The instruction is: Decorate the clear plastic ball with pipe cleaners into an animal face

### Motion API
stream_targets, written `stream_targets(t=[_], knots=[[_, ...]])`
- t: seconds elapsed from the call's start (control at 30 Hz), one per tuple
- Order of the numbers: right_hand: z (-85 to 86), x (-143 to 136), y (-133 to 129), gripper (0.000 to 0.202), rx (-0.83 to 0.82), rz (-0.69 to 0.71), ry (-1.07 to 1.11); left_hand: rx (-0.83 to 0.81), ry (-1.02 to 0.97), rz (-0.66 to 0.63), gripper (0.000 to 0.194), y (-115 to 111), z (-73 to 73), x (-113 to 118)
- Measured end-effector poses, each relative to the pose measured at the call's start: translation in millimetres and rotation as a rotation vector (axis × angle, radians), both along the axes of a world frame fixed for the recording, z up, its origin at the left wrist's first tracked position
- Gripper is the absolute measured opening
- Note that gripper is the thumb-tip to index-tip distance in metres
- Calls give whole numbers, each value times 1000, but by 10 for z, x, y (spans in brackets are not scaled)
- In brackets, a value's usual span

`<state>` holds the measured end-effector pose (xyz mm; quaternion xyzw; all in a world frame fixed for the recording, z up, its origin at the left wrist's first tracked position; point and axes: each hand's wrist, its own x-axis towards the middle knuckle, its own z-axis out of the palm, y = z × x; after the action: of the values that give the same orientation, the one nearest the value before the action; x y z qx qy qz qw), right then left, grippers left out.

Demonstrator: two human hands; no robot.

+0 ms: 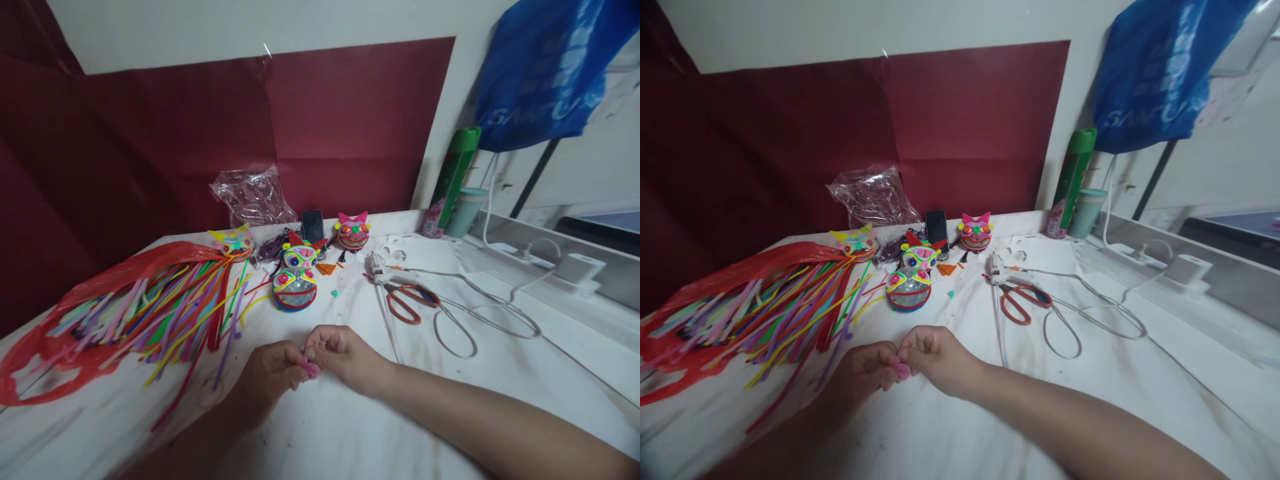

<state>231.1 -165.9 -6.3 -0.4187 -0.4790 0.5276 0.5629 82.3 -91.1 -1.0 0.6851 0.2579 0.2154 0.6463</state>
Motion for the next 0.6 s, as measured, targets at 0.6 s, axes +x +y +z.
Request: stream_targets(t=[0.6], knots=[[500,1698,-89,18,12,-893,-1106,207,117,105,27,57,97,22]])
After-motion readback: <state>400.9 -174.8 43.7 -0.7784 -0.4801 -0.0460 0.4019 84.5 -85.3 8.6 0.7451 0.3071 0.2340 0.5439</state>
